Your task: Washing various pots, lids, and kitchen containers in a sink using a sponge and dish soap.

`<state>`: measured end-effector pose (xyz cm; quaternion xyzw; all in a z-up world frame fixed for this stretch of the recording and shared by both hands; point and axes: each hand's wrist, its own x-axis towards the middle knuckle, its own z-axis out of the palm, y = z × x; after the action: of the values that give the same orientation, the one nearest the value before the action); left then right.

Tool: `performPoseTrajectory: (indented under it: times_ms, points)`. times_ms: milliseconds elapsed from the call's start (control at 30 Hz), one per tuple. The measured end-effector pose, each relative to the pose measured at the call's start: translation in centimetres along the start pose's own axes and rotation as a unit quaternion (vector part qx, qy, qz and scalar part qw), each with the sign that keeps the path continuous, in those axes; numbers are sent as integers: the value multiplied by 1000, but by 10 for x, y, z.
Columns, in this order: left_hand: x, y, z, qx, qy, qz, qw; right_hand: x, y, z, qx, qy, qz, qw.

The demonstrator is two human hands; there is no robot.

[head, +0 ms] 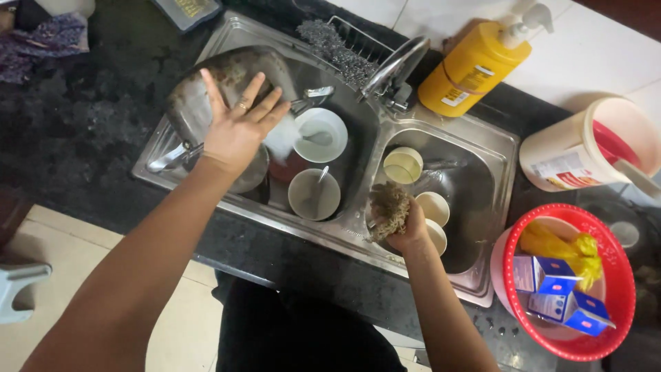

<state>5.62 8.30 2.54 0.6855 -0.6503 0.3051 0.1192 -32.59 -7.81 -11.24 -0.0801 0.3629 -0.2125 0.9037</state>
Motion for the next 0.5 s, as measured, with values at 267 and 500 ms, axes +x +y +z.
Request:
performPoseTrajectory:
  times_ms: [267, 500]
  points:
    - [33, 20, -34, -279, -3, -224, 934, -39, 2, 34, 31, -79, -38, 996]
    - [40, 51, -41, -470, -13, -307, 828, -67, 34, 104, -90, -64, -104, 989]
